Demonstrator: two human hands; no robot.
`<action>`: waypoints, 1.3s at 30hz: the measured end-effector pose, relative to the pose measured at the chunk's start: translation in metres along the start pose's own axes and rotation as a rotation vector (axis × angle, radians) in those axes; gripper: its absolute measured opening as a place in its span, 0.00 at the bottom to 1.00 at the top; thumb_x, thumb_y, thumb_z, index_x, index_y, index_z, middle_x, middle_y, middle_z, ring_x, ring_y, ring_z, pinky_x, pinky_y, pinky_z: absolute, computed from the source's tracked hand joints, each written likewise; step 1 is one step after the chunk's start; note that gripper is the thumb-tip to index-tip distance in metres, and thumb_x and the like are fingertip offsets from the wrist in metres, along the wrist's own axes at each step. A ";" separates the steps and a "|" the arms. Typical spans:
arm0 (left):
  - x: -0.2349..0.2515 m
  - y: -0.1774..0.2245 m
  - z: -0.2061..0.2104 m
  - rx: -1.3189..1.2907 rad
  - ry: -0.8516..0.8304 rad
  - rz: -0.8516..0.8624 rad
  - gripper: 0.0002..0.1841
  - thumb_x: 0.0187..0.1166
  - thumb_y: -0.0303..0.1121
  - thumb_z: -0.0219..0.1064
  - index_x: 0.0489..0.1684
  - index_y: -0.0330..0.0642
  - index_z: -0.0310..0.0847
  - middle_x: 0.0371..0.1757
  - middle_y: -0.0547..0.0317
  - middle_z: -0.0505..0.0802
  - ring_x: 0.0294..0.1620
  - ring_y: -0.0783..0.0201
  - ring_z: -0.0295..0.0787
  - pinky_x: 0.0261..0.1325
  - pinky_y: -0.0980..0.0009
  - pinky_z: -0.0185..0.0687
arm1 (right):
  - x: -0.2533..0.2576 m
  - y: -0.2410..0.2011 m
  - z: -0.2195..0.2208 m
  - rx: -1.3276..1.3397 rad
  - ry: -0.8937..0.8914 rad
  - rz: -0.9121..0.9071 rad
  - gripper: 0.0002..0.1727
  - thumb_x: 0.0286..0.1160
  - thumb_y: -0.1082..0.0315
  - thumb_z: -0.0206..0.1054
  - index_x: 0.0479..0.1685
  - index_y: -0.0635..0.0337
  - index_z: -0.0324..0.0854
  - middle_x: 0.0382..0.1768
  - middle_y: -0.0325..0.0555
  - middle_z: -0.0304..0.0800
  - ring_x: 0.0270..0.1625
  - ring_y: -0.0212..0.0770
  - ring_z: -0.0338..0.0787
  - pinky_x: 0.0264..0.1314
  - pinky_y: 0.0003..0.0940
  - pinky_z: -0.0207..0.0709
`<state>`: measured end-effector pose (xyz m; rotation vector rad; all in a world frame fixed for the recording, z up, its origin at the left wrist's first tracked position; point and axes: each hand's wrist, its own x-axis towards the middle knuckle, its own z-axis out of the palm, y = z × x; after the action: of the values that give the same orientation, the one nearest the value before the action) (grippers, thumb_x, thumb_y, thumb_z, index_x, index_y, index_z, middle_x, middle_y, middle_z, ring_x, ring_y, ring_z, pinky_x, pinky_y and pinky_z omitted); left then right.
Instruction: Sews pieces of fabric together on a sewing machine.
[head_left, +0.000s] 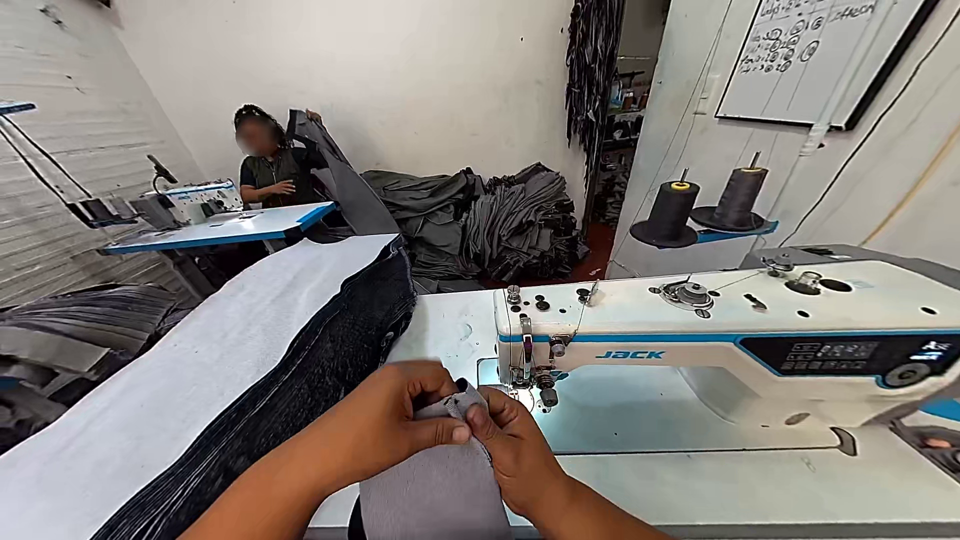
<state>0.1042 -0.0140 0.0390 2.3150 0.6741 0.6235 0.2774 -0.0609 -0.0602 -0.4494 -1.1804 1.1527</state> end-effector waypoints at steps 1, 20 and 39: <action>0.000 -0.001 0.001 -0.002 0.025 0.029 0.14 0.71 0.47 0.77 0.26 0.49 0.85 0.41 0.74 0.87 0.43 0.86 0.81 0.43 0.89 0.76 | -0.003 -0.001 0.004 -0.054 0.023 -0.057 0.07 0.86 0.61 0.64 0.37 0.49 0.82 0.33 0.21 0.87 0.38 0.15 0.86 0.47 0.17 0.82; 0.012 0.000 0.037 0.399 0.260 0.068 0.13 0.81 0.44 0.65 0.32 0.48 0.89 0.25 0.68 0.86 0.26 0.72 0.82 0.31 0.69 0.80 | -0.010 -0.026 -0.015 -0.543 0.119 -0.222 0.18 0.86 0.68 0.63 0.71 0.59 0.71 0.31 0.32 0.90 0.35 0.20 0.88 0.44 0.18 0.84; 0.076 -0.156 0.159 0.298 -0.014 -0.387 0.16 0.85 0.41 0.68 0.46 0.34 0.92 0.49 0.44 0.94 0.57 0.46 0.90 0.67 0.43 0.74 | -0.048 0.046 -0.111 -1.511 -0.318 0.701 0.45 0.77 0.27 0.55 0.91 0.41 0.63 0.93 0.31 0.58 0.97 0.54 0.41 0.89 0.76 0.23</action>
<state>0.2078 0.0648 -0.1572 2.3532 1.2412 0.3445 0.3571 -0.0548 -0.1616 -1.9837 -2.1519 0.6604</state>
